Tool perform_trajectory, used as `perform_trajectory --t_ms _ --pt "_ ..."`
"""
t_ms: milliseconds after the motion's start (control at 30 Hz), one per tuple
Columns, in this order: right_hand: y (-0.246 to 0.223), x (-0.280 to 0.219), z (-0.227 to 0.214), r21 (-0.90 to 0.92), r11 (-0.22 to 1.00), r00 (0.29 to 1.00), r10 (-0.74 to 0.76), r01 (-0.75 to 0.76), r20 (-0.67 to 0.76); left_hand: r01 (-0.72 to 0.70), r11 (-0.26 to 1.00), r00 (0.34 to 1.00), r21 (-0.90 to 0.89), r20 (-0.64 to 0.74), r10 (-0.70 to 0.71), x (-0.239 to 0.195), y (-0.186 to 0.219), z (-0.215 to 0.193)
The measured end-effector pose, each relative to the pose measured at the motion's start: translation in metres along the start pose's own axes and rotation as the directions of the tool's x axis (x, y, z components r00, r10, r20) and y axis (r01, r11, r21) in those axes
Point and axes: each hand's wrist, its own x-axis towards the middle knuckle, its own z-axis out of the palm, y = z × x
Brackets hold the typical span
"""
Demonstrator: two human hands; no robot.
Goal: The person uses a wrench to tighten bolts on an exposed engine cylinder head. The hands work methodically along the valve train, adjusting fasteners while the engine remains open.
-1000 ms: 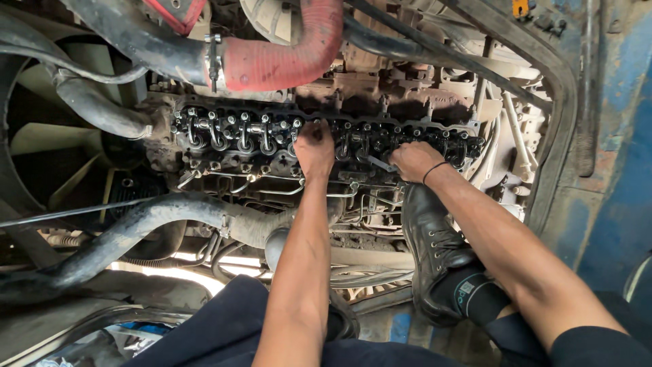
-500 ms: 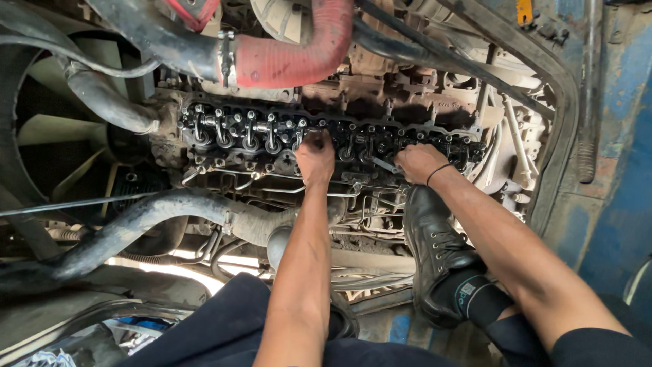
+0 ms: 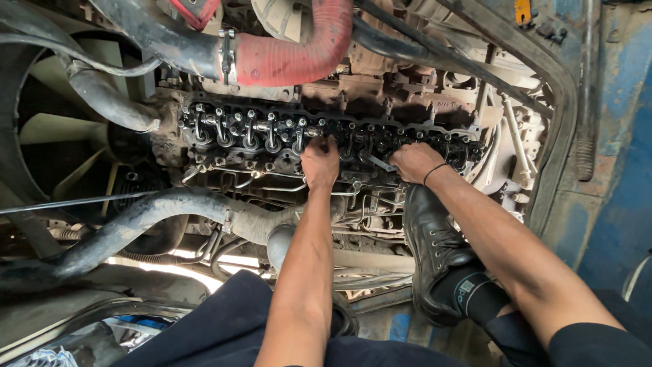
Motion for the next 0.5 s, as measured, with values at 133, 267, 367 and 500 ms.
perform_trajectory --t_ms 133,267,367,500 --pt "0.0036 0.0007 0.0010 0.005 0.999 0.999 0.035 -0.035 0.027 0.015 1.000 1.000 0.002 0.021 -0.015 0.0002 -0.0016 -0.0037" --pt "0.0078 0.0009 0.0038 -0.009 0.998 0.997 0.056 -0.056 0.059 -0.004 1.000 1.000 -0.020 -0.003 0.004 0.0015 -0.0061 -0.0040" --pt "0.0086 0.0007 0.0047 -0.012 0.999 0.998 0.048 -0.047 0.046 0.018 1.000 1.000 -0.017 -0.012 -0.019 0.0022 -0.0073 -0.0035" --pt "0.0067 0.0008 0.0026 -0.022 0.999 1.000 0.029 -0.029 0.005 0.004 1.000 1.000 -0.018 -0.025 -0.004 0.0023 -0.0084 -0.0045"
